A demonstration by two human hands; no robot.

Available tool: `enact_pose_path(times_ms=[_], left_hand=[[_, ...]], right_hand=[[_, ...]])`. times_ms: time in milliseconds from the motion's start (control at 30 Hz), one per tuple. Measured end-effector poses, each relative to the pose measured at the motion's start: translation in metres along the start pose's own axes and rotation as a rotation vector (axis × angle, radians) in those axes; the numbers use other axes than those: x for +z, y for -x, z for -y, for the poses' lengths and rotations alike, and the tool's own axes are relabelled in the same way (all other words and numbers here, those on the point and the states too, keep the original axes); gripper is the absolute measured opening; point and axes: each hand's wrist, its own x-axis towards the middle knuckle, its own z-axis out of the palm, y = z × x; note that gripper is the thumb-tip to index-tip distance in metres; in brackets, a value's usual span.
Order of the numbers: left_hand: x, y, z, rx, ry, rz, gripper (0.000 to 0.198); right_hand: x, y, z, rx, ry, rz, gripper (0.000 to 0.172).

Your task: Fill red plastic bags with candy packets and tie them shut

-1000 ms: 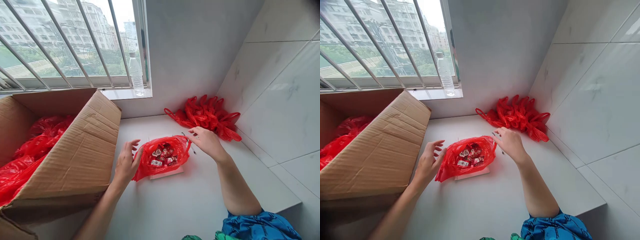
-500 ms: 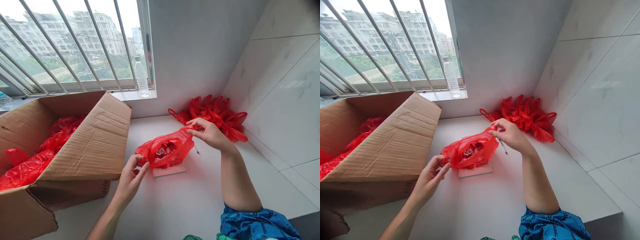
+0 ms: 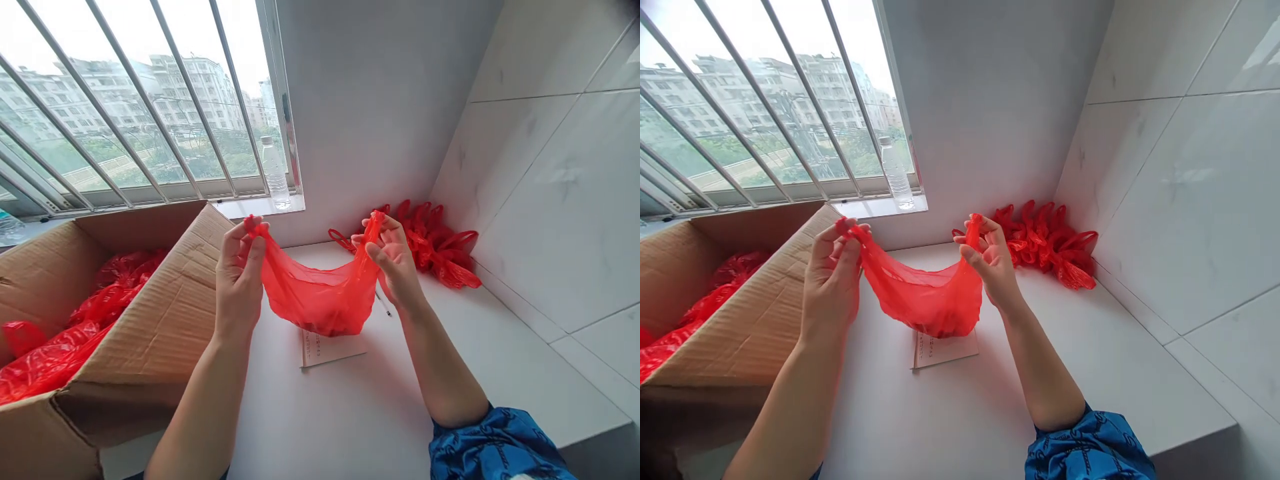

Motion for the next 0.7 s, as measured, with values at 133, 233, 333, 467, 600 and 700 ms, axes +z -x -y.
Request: enact_pose_path(times_ms=[133,233,333,467,600,700], left_hand=[[0.013,0.009,0.002,-0.168,0.012,0.231,0.043],[0.02,0.015,0.004,-0.335,0.068,0.439,0.051],[0.021,0.018,0.006,-0.449,0.086,0.706,0.065],[0.017,0.026,0.011,-0.483,0.105,0.866,0.066],[0.013,0.038,0.023,-0.488,0.157,0.75,0.056],[0.01,0.044,0.034,-0.572,0.205,0.649,0.053]], right_hand=[[0.014,0.005,-0.002,0.074,0.007,0.117,0.067],[0.027,0.012,-0.005,0.14,0.129,0.224,0.079],[0.038,0.018,-0.01,0.16,0.123,0.331,0.059],[0.045,0.019,-0.02,0.268,-0.082,0.342,0.035],[0.044,0.015,-0.029,0.355,-0.259,0.241,0.034],[0.041,0.013,-0.032,0.386,-0.354,0.212,0.033]])
